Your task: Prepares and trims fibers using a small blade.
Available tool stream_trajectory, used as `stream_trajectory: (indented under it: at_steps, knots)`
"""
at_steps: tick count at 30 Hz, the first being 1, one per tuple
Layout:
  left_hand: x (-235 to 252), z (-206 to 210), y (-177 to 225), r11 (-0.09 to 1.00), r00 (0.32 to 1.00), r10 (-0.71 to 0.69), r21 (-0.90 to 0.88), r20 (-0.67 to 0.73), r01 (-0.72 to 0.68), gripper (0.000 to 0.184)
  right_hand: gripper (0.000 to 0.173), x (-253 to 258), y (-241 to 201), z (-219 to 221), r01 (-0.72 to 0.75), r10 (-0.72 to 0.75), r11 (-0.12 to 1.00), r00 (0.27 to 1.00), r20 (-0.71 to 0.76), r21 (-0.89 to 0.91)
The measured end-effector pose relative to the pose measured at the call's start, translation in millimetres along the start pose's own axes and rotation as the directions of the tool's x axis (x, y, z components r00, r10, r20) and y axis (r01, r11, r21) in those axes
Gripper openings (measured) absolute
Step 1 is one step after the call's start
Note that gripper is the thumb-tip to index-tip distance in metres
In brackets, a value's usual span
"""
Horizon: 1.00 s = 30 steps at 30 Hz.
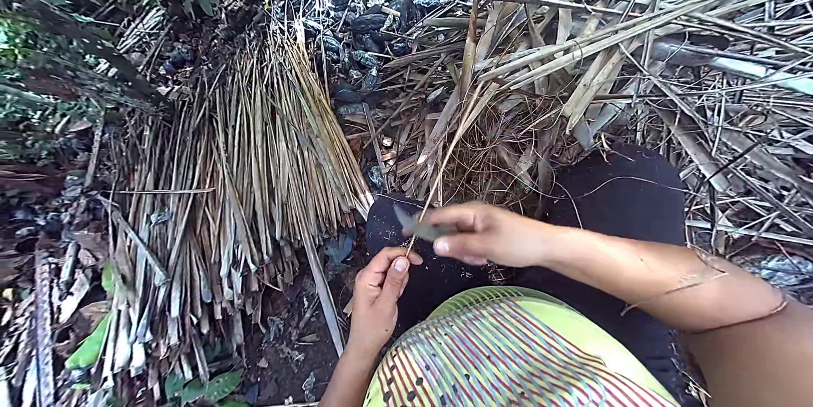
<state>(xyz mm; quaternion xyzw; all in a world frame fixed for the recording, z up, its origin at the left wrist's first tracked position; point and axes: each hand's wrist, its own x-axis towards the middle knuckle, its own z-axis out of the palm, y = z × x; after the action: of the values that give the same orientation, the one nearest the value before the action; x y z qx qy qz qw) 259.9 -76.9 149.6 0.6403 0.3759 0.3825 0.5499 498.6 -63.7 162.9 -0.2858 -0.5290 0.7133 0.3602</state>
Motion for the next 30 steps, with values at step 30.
stream_trajectory:
  at_steps: [30]
  knots:
    - [-1.4,-6.3,4.8,0.983,0.992,-0.106,-0.142,0.062,0.114,0.02,0.047,-5.3,-1.3,21.8,-0.126,0.124,0.989,0.992,0.04,0.075]
